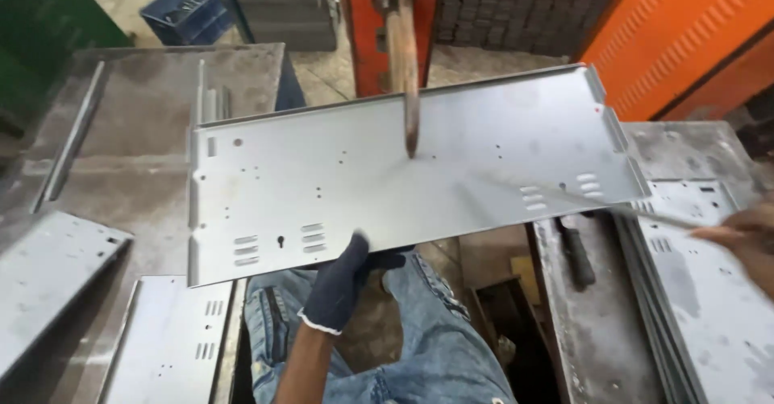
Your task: The recorder is using a spot welding machine to attach metal rails to flat metal panels.
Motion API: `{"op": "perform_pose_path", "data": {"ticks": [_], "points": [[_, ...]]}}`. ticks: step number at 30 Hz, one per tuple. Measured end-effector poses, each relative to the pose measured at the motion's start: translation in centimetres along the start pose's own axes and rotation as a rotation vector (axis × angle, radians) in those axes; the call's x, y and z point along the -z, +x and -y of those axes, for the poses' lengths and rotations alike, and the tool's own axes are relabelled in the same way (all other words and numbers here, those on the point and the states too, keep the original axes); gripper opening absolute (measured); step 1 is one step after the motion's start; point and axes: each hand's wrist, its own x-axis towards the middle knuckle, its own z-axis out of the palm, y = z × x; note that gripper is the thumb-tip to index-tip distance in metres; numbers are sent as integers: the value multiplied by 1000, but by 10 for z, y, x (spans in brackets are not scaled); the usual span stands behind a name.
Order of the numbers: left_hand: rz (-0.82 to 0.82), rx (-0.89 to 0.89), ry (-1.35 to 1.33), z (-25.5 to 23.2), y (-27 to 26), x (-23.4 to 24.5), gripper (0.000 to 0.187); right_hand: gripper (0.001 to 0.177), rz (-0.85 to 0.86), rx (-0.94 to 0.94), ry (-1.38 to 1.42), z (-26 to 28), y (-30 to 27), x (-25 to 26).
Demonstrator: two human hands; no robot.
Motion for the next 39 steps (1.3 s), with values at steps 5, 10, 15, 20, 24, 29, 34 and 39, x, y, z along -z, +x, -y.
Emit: {"op": "perform_pose_path", "data": {"ticks": [5, 10, 15, 20, 24, 29, 34, 39], "points": [[-271, -13, -107, -3, 8, 4, 43, 27, -269, 253, -194, -22, 62, -12], [-305, -19, -116, -4, 8, 10, 39, 18, -272, 553, 114, 120, 173, -61], [-302, -42, -41, -16, 10, 20, 38, 34, -331, 551, 71, 176, 218, -88], [-204, -129, 319, -10, 12, 66, 34, 41, -177, 205, 113, 144, 239, -132], [-240, -239, 294, 17, 34, 157, 36, 32, -159, 200, 107, 136, 232, -131], [-1012, -314, 1258, 26, 50, 303, 19, 44, -99, 61, -158, 120, 210, -135], [-1176, 7, 1692, 10, 73, 384, 20, 47, -83, -47, -183, 125, 202, -142], [-1132, 161, 1933, 25, 87, 406, 19, 41, -178, 49, -94, 132, 205, -137]]}}
